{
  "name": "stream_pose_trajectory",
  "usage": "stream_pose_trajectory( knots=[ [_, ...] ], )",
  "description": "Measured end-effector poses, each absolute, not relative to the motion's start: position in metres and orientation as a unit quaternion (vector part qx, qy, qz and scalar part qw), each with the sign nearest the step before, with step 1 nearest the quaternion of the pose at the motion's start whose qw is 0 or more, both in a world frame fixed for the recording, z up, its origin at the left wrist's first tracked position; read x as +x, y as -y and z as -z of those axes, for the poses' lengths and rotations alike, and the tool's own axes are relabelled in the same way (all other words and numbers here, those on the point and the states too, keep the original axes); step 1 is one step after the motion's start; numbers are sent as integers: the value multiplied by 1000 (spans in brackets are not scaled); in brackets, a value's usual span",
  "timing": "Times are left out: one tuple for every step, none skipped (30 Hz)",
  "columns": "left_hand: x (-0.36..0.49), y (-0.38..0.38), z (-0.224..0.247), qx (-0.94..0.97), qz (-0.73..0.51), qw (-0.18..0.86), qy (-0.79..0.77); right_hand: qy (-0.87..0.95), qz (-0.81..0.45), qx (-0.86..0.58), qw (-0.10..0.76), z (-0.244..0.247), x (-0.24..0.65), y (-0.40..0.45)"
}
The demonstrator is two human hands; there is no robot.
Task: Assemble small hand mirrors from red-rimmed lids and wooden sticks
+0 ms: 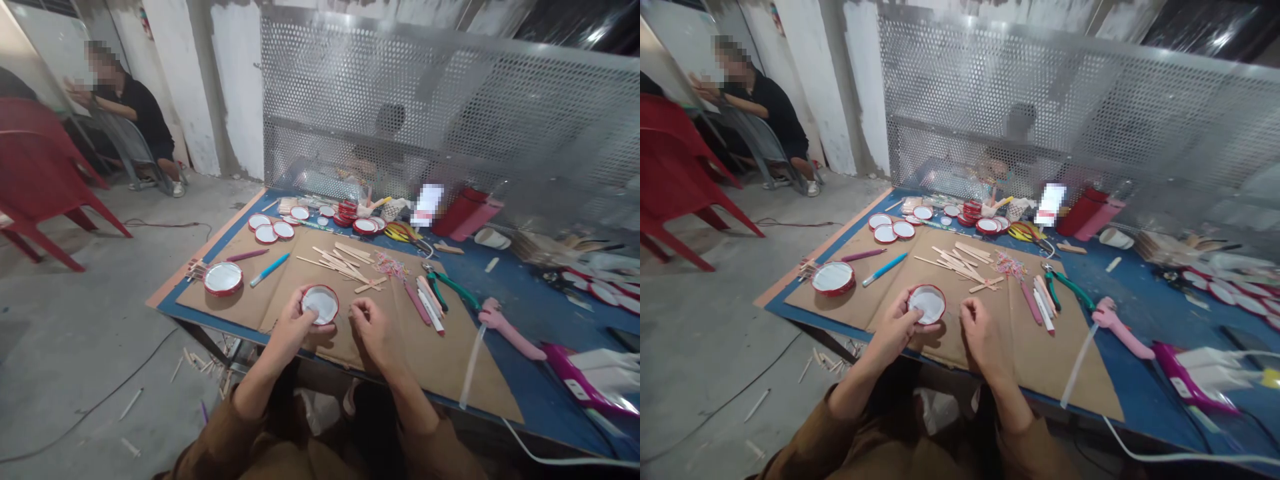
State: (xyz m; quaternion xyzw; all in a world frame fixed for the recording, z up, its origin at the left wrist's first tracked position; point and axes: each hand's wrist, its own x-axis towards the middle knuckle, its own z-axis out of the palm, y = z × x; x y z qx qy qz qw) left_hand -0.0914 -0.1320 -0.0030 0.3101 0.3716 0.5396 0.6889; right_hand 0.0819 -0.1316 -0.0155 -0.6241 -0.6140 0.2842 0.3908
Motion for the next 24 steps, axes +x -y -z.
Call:
stream_pose_trajectory(
  knots=[
    [-91, 132, 4, 314, -539, 687, -372, 588, -314, -624, 408, 16, 86, 131],
    [-91, 132, 6, 320, -536, 687, -373, 561, -346, -621, 424, 16, 88, 131],
    [-91, 132, 8, 328, -531, 687, -373, 537, -379, -614, 437, 16, 90, 131],
    [-91, 132, 10, 339, -524, 685, -376, 514, -411, -604, 450, 15, 91, 131],
    [-91, 131, 11, 355, -517, 678, -383, 494, -442, -590, 460, 14, 91, 131],
    [-91, 131, 13, 377, -510, 666, -392, 476, -473, -575, 468, 11, 90, 132],
    [-91, 130, 14, 405, -500, 653, -400, 462, -501, -559, 473, 8, 89, 133],
    [-92, 129, 14, 436, -486, 642, -401, 450, -526, -543, 476, 4, 88, 134],
    [-93, 129, 14, 467, -469, 637, -395, 441, -547, -528, 478, 1, 86, 135],
    [-94, 128, 13, 494, -450, 638, -382, 435, -564, -516, 477, -3, 85, 137],
    [-96, 127, 12, 514, -432, 645, -365, 429, -581, -503, 475, -6, 83, 138],
    [-98, 126, 11, 527, -413, 655, -348, 422, -600, -490, 472, -8, 81, 139],
    [-99, 126, 10, 537, -396, 665, -336, 415, -620, -475, 466, -10, 78, 140],
    [-101, 125, 9, 544, -380, 671, -331, 406, -643, -460, 458, -11, 76, 142],
    [-103, 124, 8, 548, -367, 675, -330, 398, -663, -447, 450, -12, 73, 143],
    [-104, 124, 7, 553, -356, 676, -333, 390, -680, -436, 442, -13, 70, 144],
    [-105, 123, 6, 556, -349, 675, -337, 386, -691, -430, 435, -13, 68, 145],
    [-105, 123, 6, 561, -345, 670, -343, 384, -696, -429, 430, -12, 65, 145],
    [-105, 123, 6, 568, -342, 661, -352, 382, -697, -432, 426, -12, 63, 146],
    [-105, 123, 6, 576, -340, 649, -363, 379, -698, -436, 423, -12, 61, 146],
    [-105, 123, 7, 584, -337, 637, -374, 376, -699, -440, 420, -11, 60, 147],
    [-104, 124, 7, 591, -335, 625, -385, 374, -699, -445, 416, -11, 60, 147],
    [-104, 124, 7, 594, -336, 616, -394, 374, -696, -449, 416, -10, 60, 147],
    [-103, 124, 7, 594, -340, 609, -400, 376, -691, -453, 419, -10, 60, 147]
  ],
)
